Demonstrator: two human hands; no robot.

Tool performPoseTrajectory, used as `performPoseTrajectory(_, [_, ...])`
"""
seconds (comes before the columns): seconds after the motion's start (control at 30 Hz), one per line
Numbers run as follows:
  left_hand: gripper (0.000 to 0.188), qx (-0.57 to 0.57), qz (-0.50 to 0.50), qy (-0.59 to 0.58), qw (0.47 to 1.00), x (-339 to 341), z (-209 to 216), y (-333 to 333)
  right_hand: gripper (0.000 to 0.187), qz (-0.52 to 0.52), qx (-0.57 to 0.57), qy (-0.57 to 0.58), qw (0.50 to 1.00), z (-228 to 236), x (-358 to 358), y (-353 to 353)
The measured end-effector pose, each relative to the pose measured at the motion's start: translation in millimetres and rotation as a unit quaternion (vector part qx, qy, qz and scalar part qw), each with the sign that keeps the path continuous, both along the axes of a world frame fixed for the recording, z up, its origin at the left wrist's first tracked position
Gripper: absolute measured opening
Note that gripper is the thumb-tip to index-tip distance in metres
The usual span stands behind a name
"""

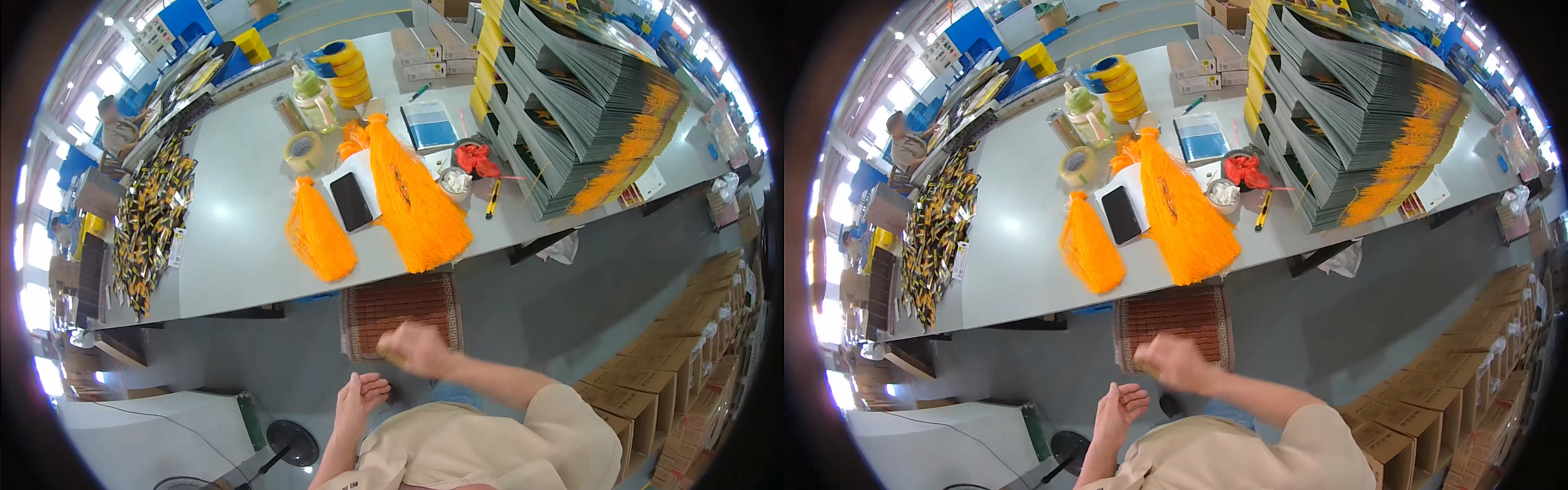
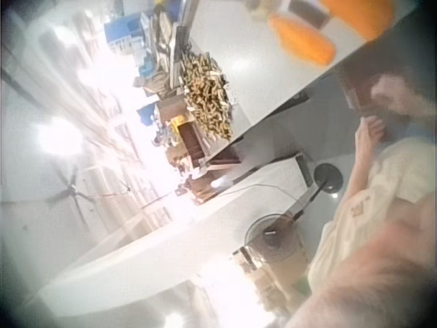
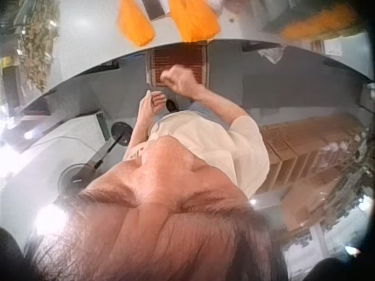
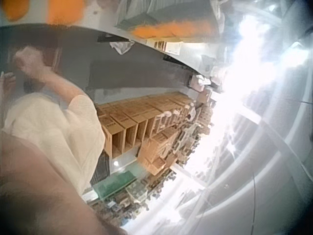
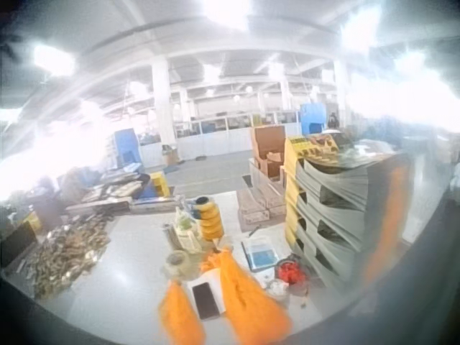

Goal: The person assembles flat cardboard boxes by folding and taping the flaps with a handheld tape dispenser. They then place small packaged items into the assembled boxes and continue sealing them. The process is repeated for multiple boxes on a large worktable.

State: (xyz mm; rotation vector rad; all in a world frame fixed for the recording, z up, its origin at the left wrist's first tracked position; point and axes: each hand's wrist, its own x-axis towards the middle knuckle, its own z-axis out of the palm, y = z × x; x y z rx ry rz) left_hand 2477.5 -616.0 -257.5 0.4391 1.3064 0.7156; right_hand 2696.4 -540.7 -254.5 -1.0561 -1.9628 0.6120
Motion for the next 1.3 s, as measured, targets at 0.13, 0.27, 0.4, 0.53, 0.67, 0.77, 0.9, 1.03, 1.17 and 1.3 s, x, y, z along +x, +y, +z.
performPoseTrajectory(0.13, [0.039,-0.002,0.041,-0.124,0.991,-36,8,-4,0.02,0.068,-0.062,0.074,0.993,-16,-81,-53])
performPoseTrajectory(0.27, [0.031,0.006,0.071,-0.159,0.985,-101,0,-16,0.022,0.066,-0.085,0.087,0.99,-40,-145,-62])
performPoseTrajectory(0.4, [0.031,0.065,0.056,-0.127,0.988,-195,-16,-23,0.024,0.102,-0.132,0.029,0.986,-22,-240,-62])
performPoseTrajectory(0.53, [0.03,0.073,0.066,-0.073,0.992,-292,-18,-33,0.026,0.113,-0.184,0.001,0.976,-4,-344,-65])
performPoseTrajectory(0.67, [0.032,0.117,0.127,-0.023,0.985,-375,-15,-41,0.026,0.186,-0.254,0.045,0.948,6,-433,-55])
performPoseTrajectory(0.77, [0.033,0.11,0.182,-0.02,0.977,-428,-16,-45,0.031,0.283,-0.372,0.072,0.881,13,-485,-38])
performPoseTrajectory(0.9, [0.034,0.11,0.243,-0.014,0.964,-481,-15,-52,0.024,0.327,-0.536,0.103,0.771,11,-546,-18])
performPoseTrajectory(1.03, [0.034,0.059,0.286,-0.034,0.956,-529,-10,-44,0.018,0.351,-0.535,0.106,0.761,-6,-612,4])
performPoseTrajectory(1.17, [0.034,0.051,0.33,0.009,0.942,-589,-12,-12,0.018,0.358,-0.484,0.051,0.797,-19,-681,40])
performPoseTrajectory(1.3, [0.031,0.097,0.358,0.032,0.928,-658,-4,47,0.018,0.431,-0.353,0.01,0.83,-9,-758,107])
